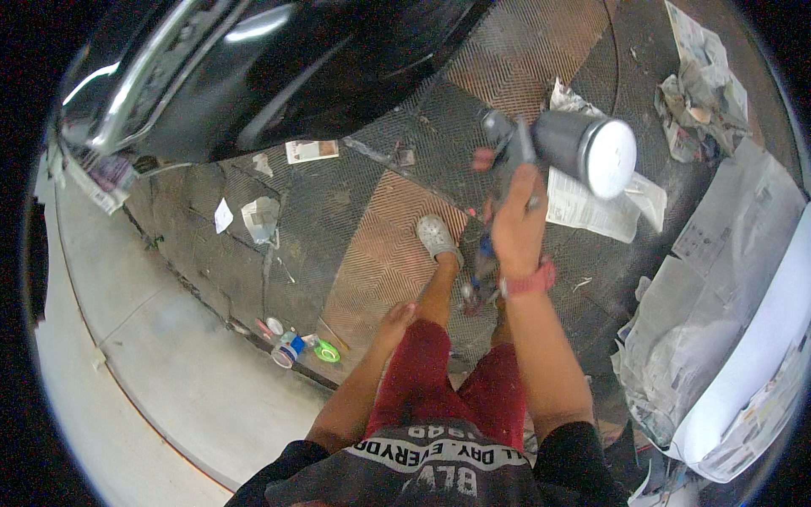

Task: The person uses a spray gun to apply paint to a black car bumper. They remove newspaper masking from the bumper, wipe the surface, and reapply newspaper to cover the bumper again.

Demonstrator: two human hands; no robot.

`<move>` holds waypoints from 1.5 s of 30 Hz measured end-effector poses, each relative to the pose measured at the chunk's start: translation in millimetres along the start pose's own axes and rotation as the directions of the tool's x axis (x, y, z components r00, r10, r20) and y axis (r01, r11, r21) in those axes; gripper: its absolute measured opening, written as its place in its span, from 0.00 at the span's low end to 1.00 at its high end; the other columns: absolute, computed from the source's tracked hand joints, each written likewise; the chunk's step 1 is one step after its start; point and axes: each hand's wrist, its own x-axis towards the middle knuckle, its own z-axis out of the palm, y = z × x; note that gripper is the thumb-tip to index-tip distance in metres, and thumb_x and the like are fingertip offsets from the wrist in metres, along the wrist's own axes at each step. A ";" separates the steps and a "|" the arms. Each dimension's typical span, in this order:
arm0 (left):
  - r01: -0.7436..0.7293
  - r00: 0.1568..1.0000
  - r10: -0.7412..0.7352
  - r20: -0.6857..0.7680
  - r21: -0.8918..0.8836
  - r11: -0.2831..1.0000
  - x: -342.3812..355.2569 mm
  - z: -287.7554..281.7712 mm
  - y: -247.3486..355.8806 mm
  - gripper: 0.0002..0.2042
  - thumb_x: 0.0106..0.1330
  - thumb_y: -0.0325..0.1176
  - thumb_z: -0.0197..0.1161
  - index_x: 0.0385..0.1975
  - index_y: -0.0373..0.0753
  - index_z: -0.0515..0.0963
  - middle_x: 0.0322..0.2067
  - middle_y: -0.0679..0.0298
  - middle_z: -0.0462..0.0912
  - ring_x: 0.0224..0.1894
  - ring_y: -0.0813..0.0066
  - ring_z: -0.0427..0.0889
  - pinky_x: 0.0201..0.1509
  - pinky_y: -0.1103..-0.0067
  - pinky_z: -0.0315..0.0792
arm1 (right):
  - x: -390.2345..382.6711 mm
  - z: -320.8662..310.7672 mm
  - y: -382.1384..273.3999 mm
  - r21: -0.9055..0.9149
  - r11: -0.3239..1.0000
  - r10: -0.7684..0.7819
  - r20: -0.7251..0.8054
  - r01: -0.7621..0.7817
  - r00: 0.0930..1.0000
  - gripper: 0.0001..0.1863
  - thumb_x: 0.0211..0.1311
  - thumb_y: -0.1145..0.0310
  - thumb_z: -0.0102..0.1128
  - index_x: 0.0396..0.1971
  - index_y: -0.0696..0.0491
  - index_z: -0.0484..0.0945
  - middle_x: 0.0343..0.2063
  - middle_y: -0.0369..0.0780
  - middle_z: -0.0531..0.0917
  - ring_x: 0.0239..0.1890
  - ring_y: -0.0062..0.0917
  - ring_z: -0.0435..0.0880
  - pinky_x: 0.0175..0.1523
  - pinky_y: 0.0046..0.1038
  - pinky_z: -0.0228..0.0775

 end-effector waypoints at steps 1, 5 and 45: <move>-0.042 0.999 0.042 0.001 0.020 0.999 -5.5 1.2 2.9 0.26 0.82 0.49 0.59 0.67 0.34 0.77 0.59 0.55 0.85 0.63 0.66 0.82 0.70 0.73 0.72 | -22.1 2.7 -16.3 -0.033 0.999 0.033 0.049 -0.032 0.998 0.30 0.87 0.45 0.39 0.52 0.59 0.80 0.43 0.39 0.88 0.31 0.19 0.81 0.30 0.23 0.72; -0.122 0.993 0.122 0.005 0.092 0.988 -28.7 -0.1 14.0 0.25 0.81 0.48 0.60 0.66 0.34 0.77 0.57 0.56 0.86 0.59 0.67 0.84 0.66 0.73 0.75 | -94.6 30.6 -76.4 -0.017 1.000 0.016 0.266 -0.012 0.964 0.29 0.87 0.48 0.41 0.55 0.59 0.80 0.43 0.39 0.88 0.34 0.20 0.82 0.36 0.24 0.73; -0.175 0.967 0.214 -0.139 0.252 0.952 -112.9 -99.8 16.6 0.21 0.80 0.43 0.59 0.63 0.35 0.80 0.52 0.51 0.89 0.55 0.60 0.86 0.64 0.70 0.76 | -116.4 99.6 -206.5 -0.099 0.987 -0.089 0.323 0.127 0.942 0.30 0.85 0.45 0.45 0.53 0.59 0.84 0.34 0.38 0.90 0.26 0.17 0.83 0.24 0.22 0.68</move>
